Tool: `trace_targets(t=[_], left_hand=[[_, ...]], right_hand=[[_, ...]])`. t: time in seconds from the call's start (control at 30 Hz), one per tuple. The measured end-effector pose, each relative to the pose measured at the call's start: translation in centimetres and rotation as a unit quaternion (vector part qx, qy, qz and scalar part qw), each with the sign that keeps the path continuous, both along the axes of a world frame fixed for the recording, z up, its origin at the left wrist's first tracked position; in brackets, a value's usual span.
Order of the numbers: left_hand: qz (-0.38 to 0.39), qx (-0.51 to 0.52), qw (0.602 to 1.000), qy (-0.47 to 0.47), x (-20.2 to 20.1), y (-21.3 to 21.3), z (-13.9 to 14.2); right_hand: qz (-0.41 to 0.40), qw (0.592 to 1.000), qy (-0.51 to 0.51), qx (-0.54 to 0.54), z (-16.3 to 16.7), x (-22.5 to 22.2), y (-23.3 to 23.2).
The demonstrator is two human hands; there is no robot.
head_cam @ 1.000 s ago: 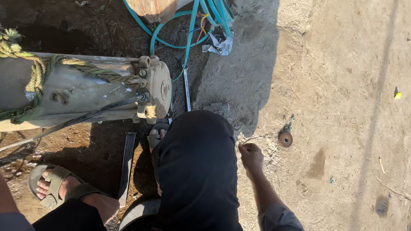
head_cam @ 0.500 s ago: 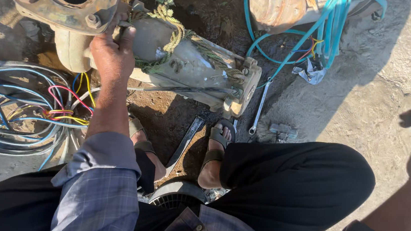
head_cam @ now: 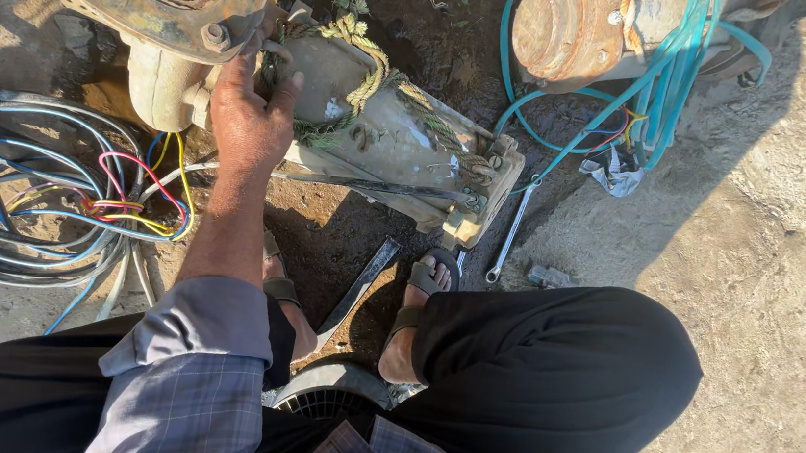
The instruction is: The person sits on the ground and uses a hammer and wrench to work on a piece of machinery. They repeatedly strike a component and adjust parts with their hands.
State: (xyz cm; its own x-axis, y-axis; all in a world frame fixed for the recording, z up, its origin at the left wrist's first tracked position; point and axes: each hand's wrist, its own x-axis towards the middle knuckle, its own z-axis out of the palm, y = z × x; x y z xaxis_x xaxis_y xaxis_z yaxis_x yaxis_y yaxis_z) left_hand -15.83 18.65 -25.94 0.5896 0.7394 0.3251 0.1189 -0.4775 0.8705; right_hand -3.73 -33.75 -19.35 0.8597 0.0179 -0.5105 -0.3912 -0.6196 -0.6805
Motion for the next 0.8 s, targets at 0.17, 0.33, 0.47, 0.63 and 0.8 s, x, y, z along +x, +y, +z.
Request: trace_targets(t=[0.17, 0.33, 0.47, 0.63, 0.8], left_hand=[[0.199, 0.212, 0.954, 0.071, 2.1, -6.7, 1.9], [-0.222, 0.054, 0.958, 0.172, 5.1, -16.0, 3.3], [-0.247, 0.026, 0.884, 0.396, 7.2, -19.2, 4.0], [-0.222, 0.093, 0.866, 0.439, 7.3, -19.9, 3.7], [-0.200, 0.094, 0.881, 0.418, 5.9, -20.0, 1.4]], right_hand=[[-0.014, 1.000, -0.006, -0.022, -1.1, 0.5, 0.5], [-0.035, 0.999, -0.013, -0.022, -2.3, -1.0, 0.6], [0.000, 0.995, -0.087, 0.047, -2.3, -0.9, 2.5], [0.187, 0.937, -0.239, 0.171, 0.6, 8.2, 8.5], [0.395, 0.847, -0.252, -0.250, 3.2, 14.7, 16.8]])
